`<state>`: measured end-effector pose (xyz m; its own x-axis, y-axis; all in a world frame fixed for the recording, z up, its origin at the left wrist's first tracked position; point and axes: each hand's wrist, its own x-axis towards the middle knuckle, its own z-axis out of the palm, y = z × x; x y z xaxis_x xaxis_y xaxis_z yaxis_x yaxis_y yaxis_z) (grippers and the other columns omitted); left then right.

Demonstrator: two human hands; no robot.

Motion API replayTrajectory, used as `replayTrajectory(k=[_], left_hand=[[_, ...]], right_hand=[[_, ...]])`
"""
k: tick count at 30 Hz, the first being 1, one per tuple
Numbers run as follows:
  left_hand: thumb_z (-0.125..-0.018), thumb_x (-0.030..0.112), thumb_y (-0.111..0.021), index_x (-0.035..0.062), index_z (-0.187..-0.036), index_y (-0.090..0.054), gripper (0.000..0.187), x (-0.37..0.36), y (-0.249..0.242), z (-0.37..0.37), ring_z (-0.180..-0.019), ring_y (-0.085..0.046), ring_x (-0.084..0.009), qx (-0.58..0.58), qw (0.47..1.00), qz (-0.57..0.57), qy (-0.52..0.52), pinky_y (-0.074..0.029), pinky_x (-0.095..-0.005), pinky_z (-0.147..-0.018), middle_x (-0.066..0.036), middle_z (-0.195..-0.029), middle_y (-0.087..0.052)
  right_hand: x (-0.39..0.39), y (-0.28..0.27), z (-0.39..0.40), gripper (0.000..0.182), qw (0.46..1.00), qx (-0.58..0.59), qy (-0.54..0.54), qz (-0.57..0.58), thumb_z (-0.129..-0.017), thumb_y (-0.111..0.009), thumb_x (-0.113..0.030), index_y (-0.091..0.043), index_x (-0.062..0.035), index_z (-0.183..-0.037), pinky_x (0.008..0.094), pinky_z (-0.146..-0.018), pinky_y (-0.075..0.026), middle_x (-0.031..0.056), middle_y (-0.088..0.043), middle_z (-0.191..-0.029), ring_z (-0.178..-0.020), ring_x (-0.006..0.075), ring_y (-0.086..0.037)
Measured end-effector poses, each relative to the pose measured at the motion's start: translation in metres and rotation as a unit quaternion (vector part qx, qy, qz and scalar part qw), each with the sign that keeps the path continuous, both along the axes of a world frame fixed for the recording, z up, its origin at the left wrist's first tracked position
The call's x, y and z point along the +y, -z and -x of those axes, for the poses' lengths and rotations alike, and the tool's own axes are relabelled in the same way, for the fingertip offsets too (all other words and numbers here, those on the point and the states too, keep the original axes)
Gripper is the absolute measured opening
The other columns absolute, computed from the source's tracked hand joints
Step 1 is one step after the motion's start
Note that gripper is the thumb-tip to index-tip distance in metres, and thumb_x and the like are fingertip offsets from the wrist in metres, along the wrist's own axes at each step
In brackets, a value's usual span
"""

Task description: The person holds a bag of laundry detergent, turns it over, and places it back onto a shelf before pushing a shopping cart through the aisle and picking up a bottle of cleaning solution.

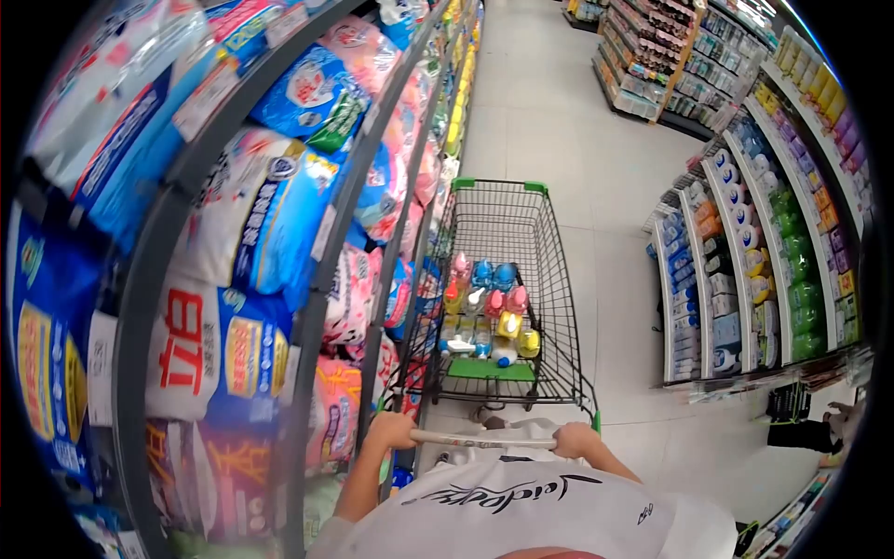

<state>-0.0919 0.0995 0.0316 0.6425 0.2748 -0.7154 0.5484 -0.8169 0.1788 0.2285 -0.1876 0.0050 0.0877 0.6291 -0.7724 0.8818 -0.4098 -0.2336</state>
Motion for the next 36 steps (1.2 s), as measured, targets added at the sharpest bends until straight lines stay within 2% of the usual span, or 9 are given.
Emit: replayTrajectory(k=[2,3,5,7,11,14,17,30,36], left_hand=[[-0.068,0.055,-0.066,0.0239,-0.091,-0.073,0.04,0.013,0.005,-0.017,-0.079,-0.068,-0.0289,0.052,0.994,0.093,-0.008,-0.053,-0.0414,-0.07,-0.011,-0.086,-0.07],[-0.067,0.055,-0.07,0.0215,-0.102,-0.071,0.048,0.021,-0.002,-0.033,-0.082,-0.068,-0.0261,0.097,0.981,0.161,-0.043,-0.052,-0.0387,-0.073,-0.011,-0.089,-0.07],[-0.068,0.05,-0.075,0.0154,-0.11,-0.068,0.055,0.04,0.056,-0.035,-0.084,-0.066,-0.0217,0.085,0.957,0.275,-0.02,-0.051,-0.0356,-0.074,-0.008,-0.092,-0.07],[-0.072,0.047,-0.076,0.0091,-0.113,-0.066,0.056,0.051,0.046,-0.059,-0.079,-0.063,-0.0163,0.073,0.94,0.333,-0.01,-0.049,-0.0314,-0.07,-0.005,-0.089,-0.069],[-0.072,0.049,-0.075,0.0068,-0.107,-0.065,0.056,0.067,0.036,-0.094,-0.067,-0.061,-0.0129,0.109,0.934,0.335,-0.057,-0.048,-0.0297,-0.056,-0.004,-0.081,-0.066],[-0.072,0.048,-0.075,0.0038,-0.103,-0.065,0.054,0.083,0.05,-0.111,-0.067,-0.064,-0.015,0.058,0.965,0.256,0.018,-0.051,-0.0294,-0.059,-0.005,-0.08,-0.068],[-0.072,0.048,-0.075,0.0035,-0.103,-0.066,0.054,0.096,0.048,-0.13,-0.065,-0.064,-0.0162,0.055,0.966,0.252,0.0,-0.051,-0.0293,-0.059,-0.006,-0.079,-0.068],[-0.074,0.051,-0.072,0.0047,-0.107,-0.064,0.057,0.154,0.042,-0.207,-0.07,-0.064,-0.0165,0.049,0.951,0.302,-0.044,-0.051,-0.0287,-0.064,-0.008,-0.085,-0.067],[-0.075,0.051,-0.072,0.0074,-0.113,-0.062,0.059,0.193,0.06,-0.251,-0.072,-0.063,-0.0175,0.035,0.956,0.291,0.013,-0.05,-0.0302,-0.064,-0.007,-0.084,-0.067]], right_hand=[[0.004,-0.004,-0.009,0.035,1.0,0.011,0.012,-0.005,-0.069,-0.062,-0.038,-0.071,-0.011,-0.088,0.0442,-0.077,-0.052,0.0155,-0.069,-0.086,-0.084,0.0335,-0.066],[0.005,-0.007,-0.014,0.034,1.0,0.009,0.01,-0.007,-0.068,-0.062,-0.037,-0.071,-0.0111,-0.088,0.0441,-0.077,-0.052,0.0153,-0.069,-0.087,-0.084,0.0333,-0.066],[0.02,-0.014,-0.033,0.032,1.0,0.004,0.006,-0.023,-0.066,-0.062,-0.034,-0.071,-0.0112,-0.087,0.044,-0.076,-0.052,0.0149,-0.069,-0.087,-0.084,0.0331,-0.065],[0.029,-0.021,-0.048,0.032,0.999,-0.005,0.009,-0.031,-0.062,-0.062,-0.031,-0.071,-0.0116,-0.087,0.0429,-0.075,-0.052,0.014,-0.069,-0.087,-0.085,0.0319,-0.066],[0.036,-0.019,-0.069,0.032,0.986,-0.064,0.098,-0.115,-0.061,-0.062,-0.029,-0.071,-0.0142,-0.087,0.0402,-0.073,-0.053,0.0118,-0.069,-0.086,-0.082,0.03,-0.066],[0.042,-0.017,-0.085,0.028,0.968,-0.098,0.116,-0.2,-0.062,-0.066,-0.03,-0.07,-0.0156,-0.085,0.0403,-0.074,-0.053,0.0078,-0.069,-0.084,-0.08,0.0294,-0.066],[0.052,-0.012,-0.104,0.027,0.956,-0.104,0.113,-0.248,-0.061,-0.067,-0.028,-0.07,-0.0154,-0.085,0.039,-0.073,-0.053,0.0084,-0.069,-0.082,-0.079,0.0288,-0.066],[0.111,-0.019,-0.181,0.029,0.96,-0.109,0.088,-0.241,-0.059,-0.067,-0.028,-0.07,-0.014,-0.084,0.0387,-0.072,-0.053,0.0084,-0.069,-0.081,-0.077,0.0288,-0.066],[0.155,-0.026,-0.23,0.026,0.971,-0.099,0.082,-0.203,-0.06,-0.064,-0.027,-0.069,-0.0121,-0.081,0.0408,-0.072,-0.052,0.011,-0.068,-0.08,-0.079,0.031,-0.065]])
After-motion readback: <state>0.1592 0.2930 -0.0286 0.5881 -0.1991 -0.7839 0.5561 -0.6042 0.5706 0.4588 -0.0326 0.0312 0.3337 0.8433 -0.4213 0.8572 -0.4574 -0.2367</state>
